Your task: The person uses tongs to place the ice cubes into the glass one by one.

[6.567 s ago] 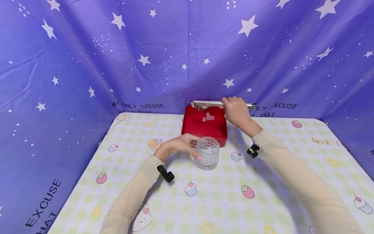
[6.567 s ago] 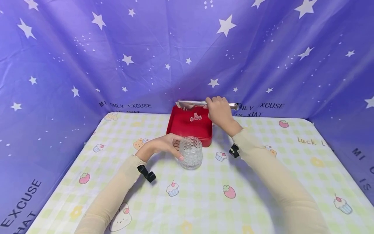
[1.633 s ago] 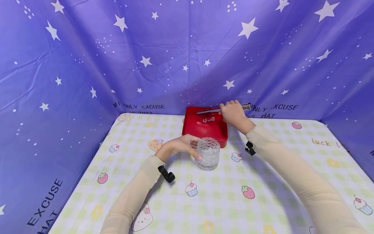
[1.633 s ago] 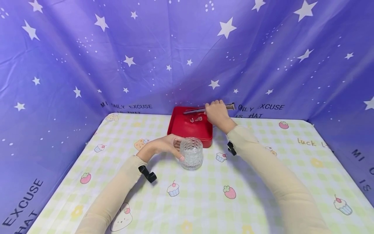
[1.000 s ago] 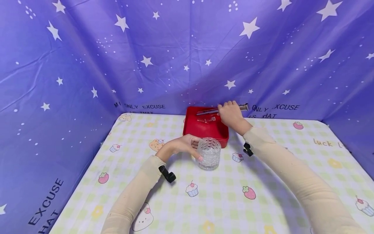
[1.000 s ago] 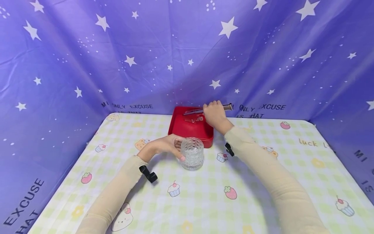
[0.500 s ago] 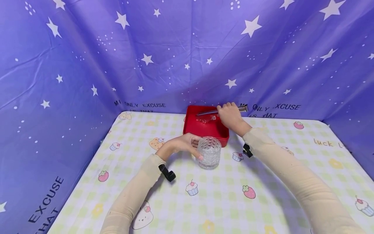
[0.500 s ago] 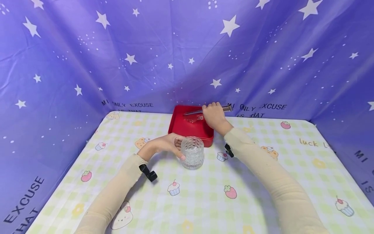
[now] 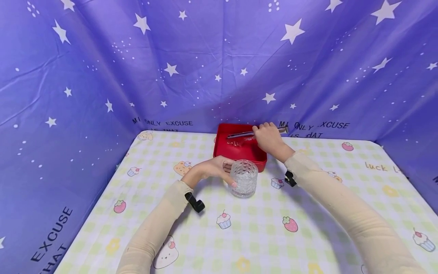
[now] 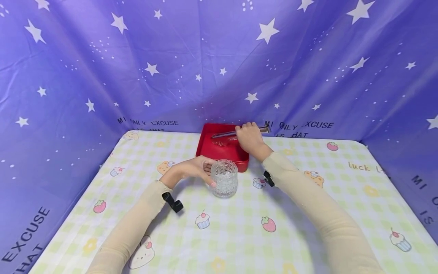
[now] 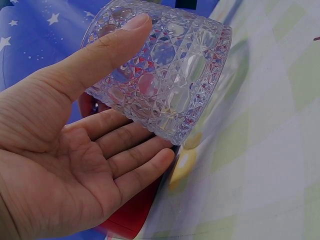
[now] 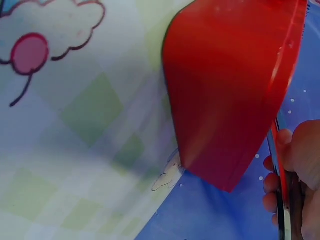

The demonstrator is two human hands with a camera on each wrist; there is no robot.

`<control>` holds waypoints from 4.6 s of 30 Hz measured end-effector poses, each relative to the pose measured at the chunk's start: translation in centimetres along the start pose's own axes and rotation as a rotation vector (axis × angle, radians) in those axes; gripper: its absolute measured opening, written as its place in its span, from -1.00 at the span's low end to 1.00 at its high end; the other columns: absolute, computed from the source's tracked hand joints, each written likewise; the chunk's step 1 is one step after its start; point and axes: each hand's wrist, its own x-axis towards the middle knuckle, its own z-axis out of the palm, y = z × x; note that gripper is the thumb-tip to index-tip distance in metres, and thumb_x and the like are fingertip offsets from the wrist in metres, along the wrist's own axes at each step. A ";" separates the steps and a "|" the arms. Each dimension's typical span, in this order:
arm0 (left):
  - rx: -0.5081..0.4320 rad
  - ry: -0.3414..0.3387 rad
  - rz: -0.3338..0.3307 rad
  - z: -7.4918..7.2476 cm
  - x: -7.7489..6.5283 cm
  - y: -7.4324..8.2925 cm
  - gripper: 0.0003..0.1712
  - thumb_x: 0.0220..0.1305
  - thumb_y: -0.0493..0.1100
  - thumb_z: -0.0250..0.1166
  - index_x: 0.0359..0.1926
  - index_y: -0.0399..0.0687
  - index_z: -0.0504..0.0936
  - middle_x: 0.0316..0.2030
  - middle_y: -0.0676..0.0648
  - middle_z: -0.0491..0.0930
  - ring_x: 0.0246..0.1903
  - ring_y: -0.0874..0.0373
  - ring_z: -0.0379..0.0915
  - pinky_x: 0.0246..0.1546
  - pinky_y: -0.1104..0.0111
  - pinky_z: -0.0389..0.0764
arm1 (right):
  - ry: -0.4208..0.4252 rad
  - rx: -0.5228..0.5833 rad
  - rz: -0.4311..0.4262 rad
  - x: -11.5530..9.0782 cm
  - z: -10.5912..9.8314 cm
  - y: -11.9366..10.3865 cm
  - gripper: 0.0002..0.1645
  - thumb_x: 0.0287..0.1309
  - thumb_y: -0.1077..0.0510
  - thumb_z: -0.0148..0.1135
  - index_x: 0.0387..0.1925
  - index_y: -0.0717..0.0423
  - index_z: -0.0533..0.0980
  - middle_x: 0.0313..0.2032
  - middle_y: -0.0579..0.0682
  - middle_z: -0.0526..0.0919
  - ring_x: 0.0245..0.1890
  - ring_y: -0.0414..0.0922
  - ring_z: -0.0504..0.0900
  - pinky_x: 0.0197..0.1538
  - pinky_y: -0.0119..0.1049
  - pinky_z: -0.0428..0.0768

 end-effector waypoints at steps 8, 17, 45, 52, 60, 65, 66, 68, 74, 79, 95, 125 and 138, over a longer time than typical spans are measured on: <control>0.010 0.008 -0.008 -0.1 0.1 -0.3 -0.20 -0.01 -0.36 0.55 0.33 -0.19 0.54 0.17 -0.13 0.67 0.15 0.13 0.58 0.27 0.34 0.57 | 0.019 0.011 0.004 -0.6 0.6 0.2 -0.76 0.30 0.15 0.29 -0.22 0.31 0.56 -0.34 0.29 0.71 -0.29 0.22 0.64 -0.18 0.01 0.60; -0.008 -0.001 -0.003 0.1 0.1 -0.2 -0.20 -0.01 -0.38 0.54 0.33 -0.22 0.53 0.17 -0.14 0.67 0.17 0.11 0.58 0.28 0.33 0.57 | 0.049 0.045 0.013 -1.0 1.0 0.4 -0.81 0.31 0.20 0.24 -0.25 0.31 0.54 -0.36 0.29 0.71 -0.29 0.23 0.63 -0.19 0.03 0.58; -0.010 0.009 -0.010 0.1 0.1 -0.1 -0.17 -0.02 -0.38 0.56 0.35 -0.22 0.51 0.19 -0.15 0.65 0.20 0.09 0.57 0.30 0.33 0.57 | 0.366 0.153 -0.023 -2.0 -1.9 2.5 -0.83 0.25 0.26 0.29 -0.37 0.30 0.50 -0.56 0.23 0.58 -0.51 0.23 0.53 -0.46 -0.01 0.44; 0.001 0.014 -0.015 0.0 0.0 -0.1 -0.19 -0.04 -0.37 0.57 0.32 -0.18 0.55 0.15 -0.12 0.68 0.14 0.13 0.59 0.28 0.33 0.58 | 0.488 0.223 -0.118 -3.7 -3.3 3.2 -0.82 0.30 0.21 0.28 -0.29 0.30 0.51 -0.56 0.18 0.55 -0.54 0.14 0.44 -0.47 -0.14 0.32; -0.023 0.000 0.002 0.0 0.1 -0.2 -0.19 -0.04 -0.40 0.56 0.32 -0.21 0.55 0.12 -0.13 0.69 0.10 0.14 0.61 0.24 0.34 0.60 | 0.510 0.271 -0.232 -6.1 -3.6 3.7 -0.72 0.46 0.12 0.12 -0.28 0.30 0.50 -0.51 0.14 0.52 -0.50 0.10 0.43 -0.43 -0.19 0.29; -0.017 -0.002 0.004 0.0 0.1 -0.1 -0.23 -0.04 -0.39 0.56 0.28 -0.22 0.57 0.10 -0.13 0.70 0.09 0.14 0.61 0.24 0.34 0.60 | 0.505 0.289 -0.277 -7.3 -3.7 3.6 -0.43 0.60 -0.08 -0.22 -0.29 0.29 0.49 -0.49 0.12 0.54 -0.46 0.09 0.46 -0.41 -0.21 0.29; -0.014 -0.003 0.005 -0.1 0.1 -0.1 -0.23 -0.04 -0.39 0.56 0.28 -0.21 0.58 0.10 -0.12 0.70 0.09 0.14 0.61 0.24 0.34 0.60 | 0.508 0.289 -0.286 -7.4 -3.8 3.6 -0.41 0.61 -0.09 -0.24 -0.30 0.28 0.49 -0.49 0.11 0.53 -0.46 0.08 0.46 -0.41 -0.20 0.30; -0.010 -0.004 0.010 -0.1 0.2 0.0 -0.23 -0.04 -0.37 0.57 0.28 -0.20 0.57 0.10 -0.11 0.70 0.09 0.14 0.61 0.23 0.34 0.61 | 0.520 0.285 -0.306 -7.7 -3.9 3.6 -0.41 0.61 -0.10 -0.25 -0.31 0.26 0.49 -0.50 0.08 0.52 -0.46 0.06 0.46 -0.41 -0.20 0.31; 0.002 0.007 0.010 -0.1 0.2 0.3 -0.19 -0.04 -0.38 0.57 0.31 -0.21 0.54 0.13 -0.12 0.68 0.10 0.15 0.59 0.24 0.34 0.59 | 0.550 0.250 -0.380 -8.0 -4.4 3.3 -0.45 0.62 -0.06 -0.23 -0.34 0.23 0.47 -0.55 0.03 0.42 -0.51 0.01 0.38 -0.43 -0.22 0.28; 0.008 0.015 -0.005 -0.1 0.2 0.4 -0.24 -0.05 -0.38 0.57 0.25 -0.28 0.56 0.10 -0.13 0.68 0.09 0.14 0.59 0.23 0.34 0.60 | 0.562 0.238 -0.432 -8.3 -4.3 3.1 -0.46 0.62 -0.03 -0.21 -0.31 0.27 0.50 -0.54 0.04 0.45 -0.51 0.00 0.37 -0.44 -0.20 0.32; 0.000 0.022 -0.016 0.1 0.1 0.1 -0.25 -0.06 -0.37 0.57 0.24 -0.26 0.57 0.10 -0.14 0.67 0.07 0.13 0.58 0.23 0.34 0.60 | 0.530 0.223 -0.463 -9.5 -3.1 2.7 -0.45 0.63 -0.02 -0.23 -0.29 0.28 0.51 -0.51 0.06 0.49 -0.47 0.04 0.45 -0.33 -0.09 0.50; 0.009 0.029 -0.013 0.1 -0.1 0.0 -0.10 -0.03 -0.36 0.55 0.39 -0.31 0.43 0.11 -0.14 0.62 0.06 0.12 0.51 0.23 0.34 0.59 | 0.465 0.199 -0.448 -9.9 -2.4 2.4 -0.39 0.62 -0.09 -0.29 -0.27 0.27 0.52 -0.47 0.07 0.52 -0.44 0.04 0.46 -0.31 -0.10 0.50; 0.013 0.049 -0.035 0.1 -0.2 -0.1 -0.27 -0.05 -0.35 0.58 0.21 -0.29 0.57 0.00 -0.05 0.62 0.00 0.16 0.51 0.18 0.36 0.61 | 0.490 0.216 -0.440 -9.6 -2.6 2.3 -0.40 0.62 -0.08 -0.26 -0.25 0.28 0.52 -0.49 0.07 0.51 -0.46 0.03 0.46 -0.34 -0.12 0.47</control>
